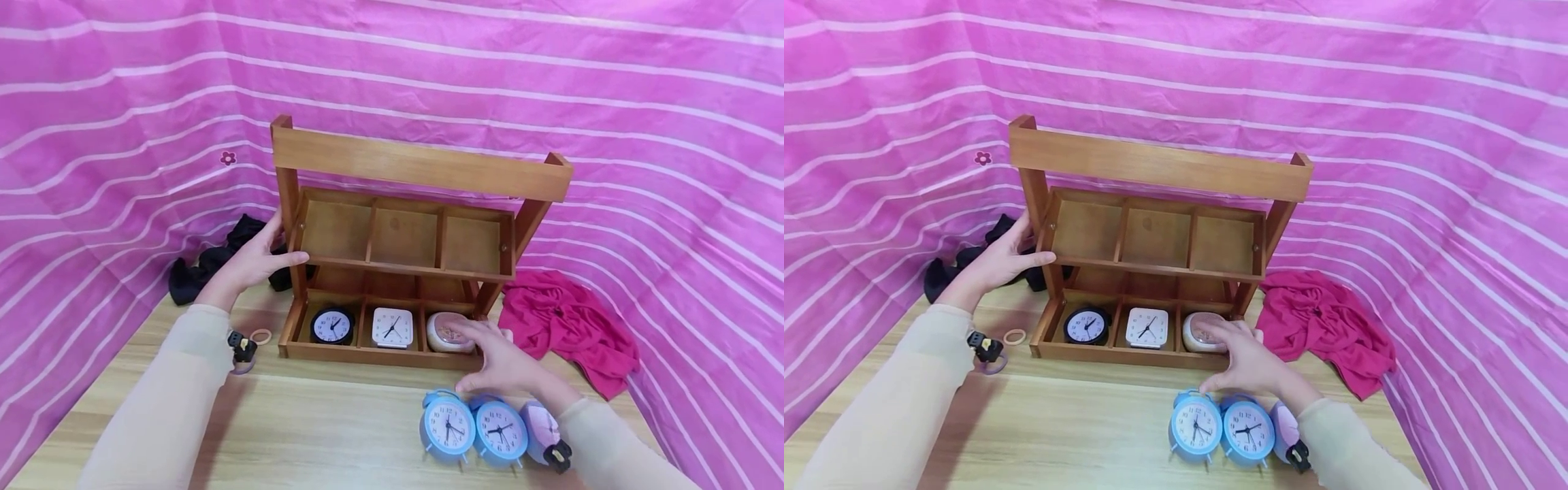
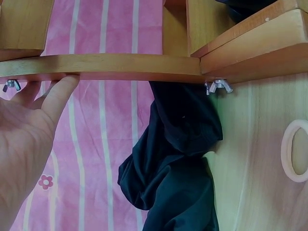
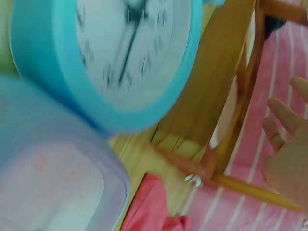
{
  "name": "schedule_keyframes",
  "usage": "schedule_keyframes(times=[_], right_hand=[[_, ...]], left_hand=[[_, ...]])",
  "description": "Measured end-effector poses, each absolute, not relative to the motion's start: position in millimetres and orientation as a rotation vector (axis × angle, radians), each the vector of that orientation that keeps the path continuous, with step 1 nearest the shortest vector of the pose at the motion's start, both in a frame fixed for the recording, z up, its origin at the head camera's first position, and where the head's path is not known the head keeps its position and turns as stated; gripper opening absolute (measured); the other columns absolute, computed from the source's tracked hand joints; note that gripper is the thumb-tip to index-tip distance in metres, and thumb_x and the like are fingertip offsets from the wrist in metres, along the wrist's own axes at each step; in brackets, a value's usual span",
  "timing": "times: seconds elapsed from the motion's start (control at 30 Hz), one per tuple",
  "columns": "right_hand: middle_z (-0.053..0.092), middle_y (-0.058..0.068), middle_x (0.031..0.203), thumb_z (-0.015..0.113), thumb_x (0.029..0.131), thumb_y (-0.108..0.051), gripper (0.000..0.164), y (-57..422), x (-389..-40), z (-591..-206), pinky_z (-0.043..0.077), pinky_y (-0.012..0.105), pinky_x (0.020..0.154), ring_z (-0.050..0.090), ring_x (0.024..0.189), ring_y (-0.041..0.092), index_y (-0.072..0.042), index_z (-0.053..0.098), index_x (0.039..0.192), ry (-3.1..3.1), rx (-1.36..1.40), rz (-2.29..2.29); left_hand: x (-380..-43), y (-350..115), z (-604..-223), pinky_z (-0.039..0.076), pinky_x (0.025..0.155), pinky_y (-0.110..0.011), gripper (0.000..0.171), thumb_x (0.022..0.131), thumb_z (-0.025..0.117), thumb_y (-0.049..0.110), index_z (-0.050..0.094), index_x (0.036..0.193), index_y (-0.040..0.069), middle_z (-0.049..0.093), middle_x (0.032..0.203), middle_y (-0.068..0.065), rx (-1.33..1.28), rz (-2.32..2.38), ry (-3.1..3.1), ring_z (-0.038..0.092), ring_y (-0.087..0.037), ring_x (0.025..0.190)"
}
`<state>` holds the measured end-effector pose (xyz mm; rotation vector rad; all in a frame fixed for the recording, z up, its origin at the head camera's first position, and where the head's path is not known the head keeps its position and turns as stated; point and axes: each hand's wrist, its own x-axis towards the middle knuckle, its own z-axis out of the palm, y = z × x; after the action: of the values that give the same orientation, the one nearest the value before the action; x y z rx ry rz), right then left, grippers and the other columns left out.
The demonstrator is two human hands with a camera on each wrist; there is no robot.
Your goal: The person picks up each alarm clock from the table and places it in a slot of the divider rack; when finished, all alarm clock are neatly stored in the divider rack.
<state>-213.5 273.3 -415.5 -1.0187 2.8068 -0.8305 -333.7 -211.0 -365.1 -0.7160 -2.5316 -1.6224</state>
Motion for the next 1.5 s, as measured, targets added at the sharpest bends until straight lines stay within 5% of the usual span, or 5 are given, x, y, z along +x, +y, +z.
schedule_keyframes(times=[0.1, 0.27, 0.6, 0.97, 1.5], right_hand=[[0.048, 0.013, 0.158, 0.088, 0.068, -0.066, 0.11, 267, -201, -414, 0.035, 0.074, 0.099, 0.041, 0.138, 0.047, -0.015, 0.048, 0.158, 2.783, -1.085, -0.786], [0.051, 0.014, 0.156, 0.095, 0.061, -0.06, 0.112, 263, -183, -416, 0.035, 0.067, 0.094, 0.044, 0.135, 0.044, -0.022, 0.05, 0.157, 2.821, -1.061, -0.68], [0.062, -0.005, 0.14, 0.092, 0.056, -0.068, 0.099, 259, -152, -435, 0.028, 0.043, 0.084, 0.05, 0.122, 0.019, -0.029, 0.062, 0.142, 2.781, -1.141, -0.549], [0.064, -0.015, 0.127, 0.092, 0.064, -0.066, 0.087, 259, -144, -452, 0.027, 0.042, 0.082, 0.056, 0.121, 0.018, -0.04, 0.062, 0.142, 2.762, -1.035, -0.595], [0.066, -0.015, 0.128, 0.095, 0.061, -0.064, 0.088, 243, -157, -440, 0.031, 0.042, 0.088, 0.054, 0.116, 0.011, -0.026, 0.064, 0.134, 2.861, -1.073, -0.627]], left_hand=[[-334, -212, -365, 0.017, 0.123, -0.067, 0.106, 0.098, 0.075, 0.013, 0.002, 0.166, 0.049, 0.013, 0.174, -0.003, -0.714, -1.614, -2.53, 0.02, -0.042, 0.156], [-339, -207, -366, 0.015, 0.124, -0.064, 0.105, 0.098, 0.075, 0.018, 0.0, 0.165, 0.051, 0.012, 0.175, -0.001, -0.731, -1.575, -2.552, 0.02, -0.04, 0.157], [-341, -201, -369, 0.016, 0.124, -0.065, 0.106, 0.098, 0.075, 0.019, -0.001, 0.166, 0.047, 0.01, 0.175, -0.003, -0.734, -1.578, -2.562, 0.019, -0.042, 0.157], [-339, -205, -370, 0.015, 0.124, -0.066, 0.106, 0.098, 0.075, 0.02, -0.002, 0.166, 0.046, 0.01, 0.175, -0.003, -0.747, -1.568, -2.548, 0.019, -0.042, 0.156], [-335, -213, -364, 0.016, 0.124, -0.063, 0.106, 0.098, 0.075, 0.014, 0.001, 0.166, 0.047, 0.012, 0.175, -0.002, -0.734, -1.598, -2.529, 0.019, -0.038, 0.157]])
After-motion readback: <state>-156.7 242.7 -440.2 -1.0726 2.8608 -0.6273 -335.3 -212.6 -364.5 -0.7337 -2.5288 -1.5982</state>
